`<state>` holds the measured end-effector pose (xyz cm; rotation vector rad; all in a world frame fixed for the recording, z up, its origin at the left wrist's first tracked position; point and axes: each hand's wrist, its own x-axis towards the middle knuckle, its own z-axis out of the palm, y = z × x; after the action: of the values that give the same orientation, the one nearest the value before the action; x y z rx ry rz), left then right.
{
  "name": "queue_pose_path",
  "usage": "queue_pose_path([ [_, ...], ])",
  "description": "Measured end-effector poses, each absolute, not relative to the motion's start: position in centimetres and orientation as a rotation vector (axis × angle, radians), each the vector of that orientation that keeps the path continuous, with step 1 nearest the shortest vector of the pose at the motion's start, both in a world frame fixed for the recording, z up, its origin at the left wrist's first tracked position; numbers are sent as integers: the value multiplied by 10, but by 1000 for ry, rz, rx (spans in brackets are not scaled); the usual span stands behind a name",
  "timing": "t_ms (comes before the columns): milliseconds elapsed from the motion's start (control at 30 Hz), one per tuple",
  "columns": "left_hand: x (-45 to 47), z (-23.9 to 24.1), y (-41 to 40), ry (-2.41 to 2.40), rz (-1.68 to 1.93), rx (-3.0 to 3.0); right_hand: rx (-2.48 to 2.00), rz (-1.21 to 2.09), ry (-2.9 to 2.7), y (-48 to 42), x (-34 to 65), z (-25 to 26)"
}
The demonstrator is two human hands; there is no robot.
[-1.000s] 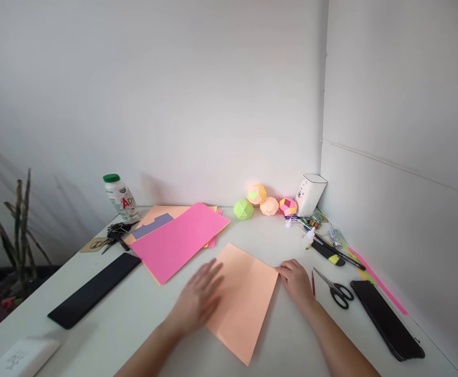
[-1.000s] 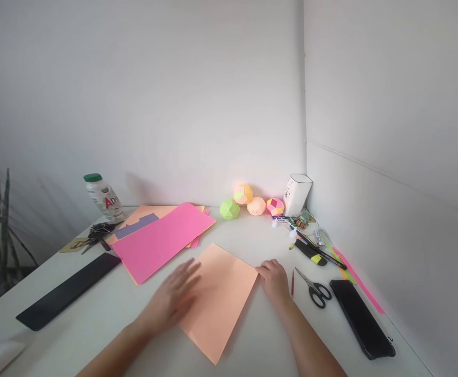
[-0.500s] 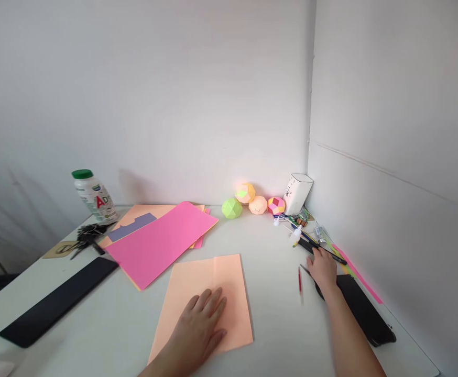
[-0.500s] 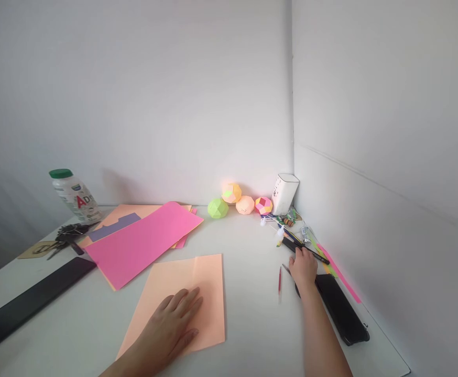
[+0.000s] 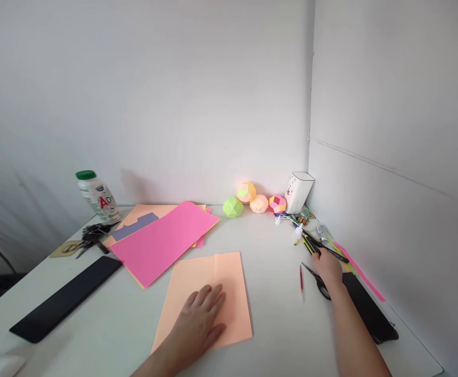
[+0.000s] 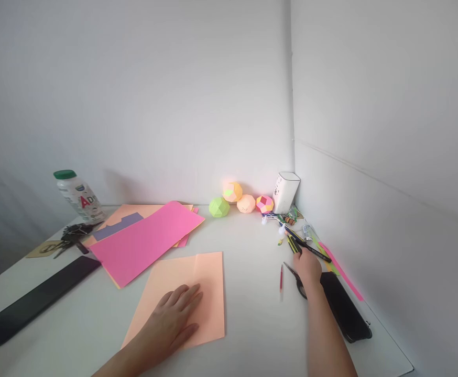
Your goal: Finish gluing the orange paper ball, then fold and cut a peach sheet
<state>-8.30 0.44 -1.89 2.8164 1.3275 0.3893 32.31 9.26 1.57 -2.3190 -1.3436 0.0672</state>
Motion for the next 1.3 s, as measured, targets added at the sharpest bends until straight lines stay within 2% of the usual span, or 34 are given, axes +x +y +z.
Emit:
queue_pose_path([
  [233, -83, -14, 6, 1416, 366, 2764, -1956, 340, -851, 82, 323, 33],
  [400, -79, -17, 7, 1441, 508, 2727, -1491, 558, -872, 71, 284, 54],
  [467, -79, -21, 8, 1427, 608, 2722, -1322, 750, -934, 64, 259, 57],
  [600, -81, -23, 11, 1375, 679, 2685, -936, 1333, -924, 49, 209, 44],
  [800, -82, -17, 13, 1319, 629, 2591, -929, 1614, -1058, 33, 173, 14],
  [1300, -82, -17, 14, 1298, 659, 2573, -1029, 1717, -1178, 23, 164, 16],
])
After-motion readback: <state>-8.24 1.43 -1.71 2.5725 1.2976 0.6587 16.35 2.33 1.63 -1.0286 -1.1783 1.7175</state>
